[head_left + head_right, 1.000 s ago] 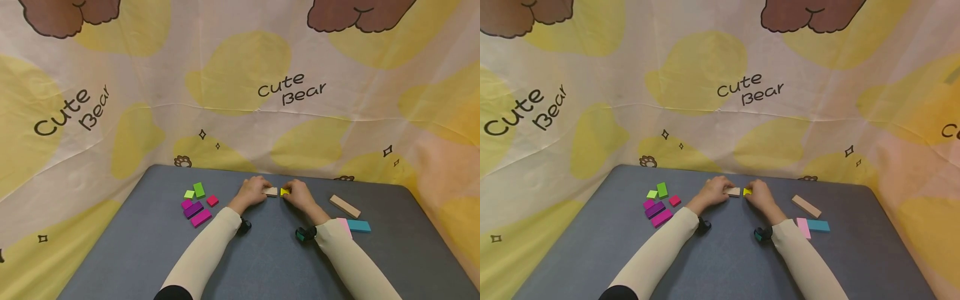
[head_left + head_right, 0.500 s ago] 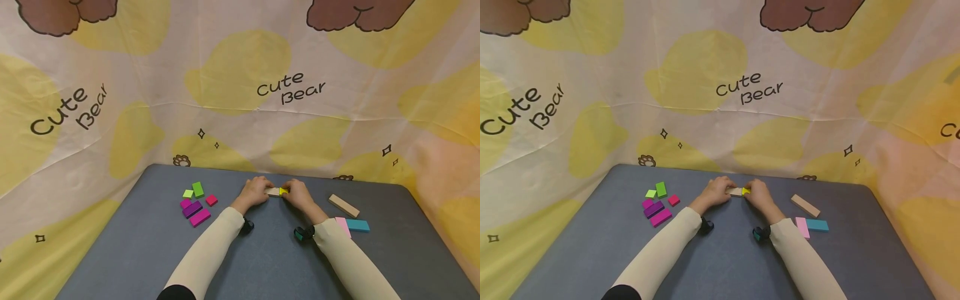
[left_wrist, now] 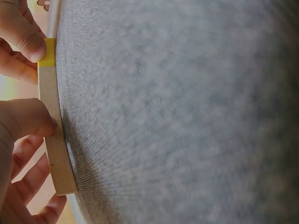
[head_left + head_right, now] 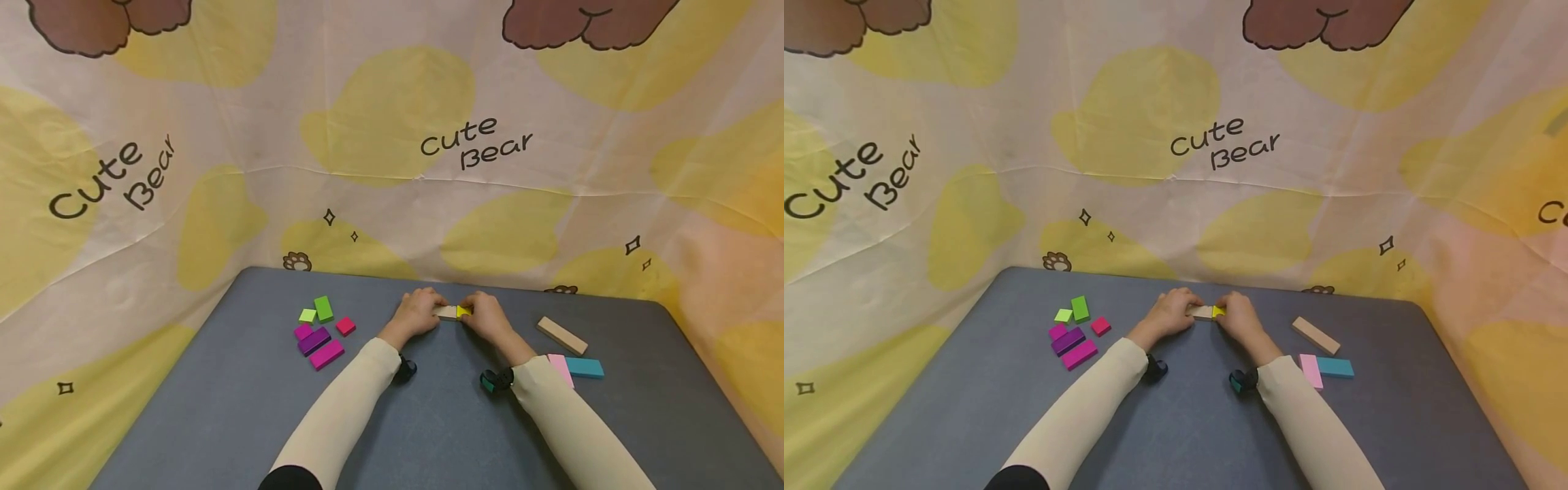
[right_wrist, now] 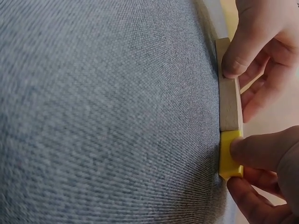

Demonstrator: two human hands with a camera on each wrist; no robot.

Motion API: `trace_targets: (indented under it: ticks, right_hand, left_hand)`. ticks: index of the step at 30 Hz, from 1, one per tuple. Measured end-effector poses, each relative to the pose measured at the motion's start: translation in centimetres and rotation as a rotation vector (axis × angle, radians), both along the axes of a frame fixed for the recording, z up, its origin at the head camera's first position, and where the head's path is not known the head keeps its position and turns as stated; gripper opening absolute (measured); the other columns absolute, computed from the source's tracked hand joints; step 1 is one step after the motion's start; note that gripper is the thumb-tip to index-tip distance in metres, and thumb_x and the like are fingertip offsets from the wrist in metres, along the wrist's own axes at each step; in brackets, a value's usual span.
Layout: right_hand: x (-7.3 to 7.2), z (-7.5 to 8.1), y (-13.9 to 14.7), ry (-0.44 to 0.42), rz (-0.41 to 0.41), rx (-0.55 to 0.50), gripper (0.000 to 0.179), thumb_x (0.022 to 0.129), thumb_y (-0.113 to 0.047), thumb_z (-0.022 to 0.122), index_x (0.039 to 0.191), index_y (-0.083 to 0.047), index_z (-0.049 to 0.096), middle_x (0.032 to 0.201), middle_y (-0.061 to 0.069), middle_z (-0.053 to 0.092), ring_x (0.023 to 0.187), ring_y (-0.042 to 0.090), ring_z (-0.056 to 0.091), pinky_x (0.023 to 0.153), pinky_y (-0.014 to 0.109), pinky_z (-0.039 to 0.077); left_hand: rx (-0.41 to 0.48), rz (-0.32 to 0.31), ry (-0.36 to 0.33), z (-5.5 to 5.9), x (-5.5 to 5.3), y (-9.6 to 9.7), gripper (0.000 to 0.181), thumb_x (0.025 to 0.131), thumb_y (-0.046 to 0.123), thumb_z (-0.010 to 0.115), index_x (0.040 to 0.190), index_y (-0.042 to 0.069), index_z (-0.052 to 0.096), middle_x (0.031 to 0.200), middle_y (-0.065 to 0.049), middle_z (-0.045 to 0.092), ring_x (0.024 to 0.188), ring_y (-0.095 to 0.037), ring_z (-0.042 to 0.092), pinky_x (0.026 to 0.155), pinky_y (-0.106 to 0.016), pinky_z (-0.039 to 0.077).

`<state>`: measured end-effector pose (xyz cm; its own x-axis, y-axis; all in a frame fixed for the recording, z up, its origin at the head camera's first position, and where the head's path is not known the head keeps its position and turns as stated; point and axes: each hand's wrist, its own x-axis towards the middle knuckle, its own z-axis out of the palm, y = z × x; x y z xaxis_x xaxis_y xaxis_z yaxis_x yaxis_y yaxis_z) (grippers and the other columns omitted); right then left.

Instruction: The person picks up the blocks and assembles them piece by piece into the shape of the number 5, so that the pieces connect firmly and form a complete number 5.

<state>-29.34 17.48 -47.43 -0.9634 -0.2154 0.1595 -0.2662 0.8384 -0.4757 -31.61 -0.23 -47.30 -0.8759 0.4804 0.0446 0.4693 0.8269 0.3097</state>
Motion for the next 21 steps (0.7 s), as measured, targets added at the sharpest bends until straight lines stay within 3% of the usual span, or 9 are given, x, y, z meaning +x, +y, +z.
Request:
trace_targets:
  ticks: [10, 21]
  right_hand:
    - [-0.07, -0.02, -0.02, 0.034, -0.002, 0.021, 0.019, 0.080, -0.005, 0.074, 0.098, 0.004, 0.074, 0.092, 0.017, 0.067, 0.079, 0.027, 0.060, 0.068, 0.039, 0.050]
    - [0.22, 0.17, -0.21, -0.005, -0.009, 0.025, 0.020, 0.082, -0.005, 0.073, 0.100, 0.002, 0.074, 0.093, 0.016, 0.067, 0.078, 0.025, 0.060, 0.066, 0.036, 0.049]
  left_hand:
    - [-0.029, 0.011, 0.020, -0.06, -0.05, 0.14, 0.034, 0.088, 0.015, 0.065, 0.119, 0.026, 0.069, 0.118, 0.004, 0.064, 0.104, -0.020, 0.058, 0.079, -0.035, 0.041]
    - [-0.031, 0.028, 0.010, -0.32, 0.02, 0.18, 0.034, 0.089, 0.014, 0.064, 0.120, 0.027, 0.068, 0.119, 0.003, 0.063, 0.104, -0.019, 0.058, 0.080, -0.036, 0.042]
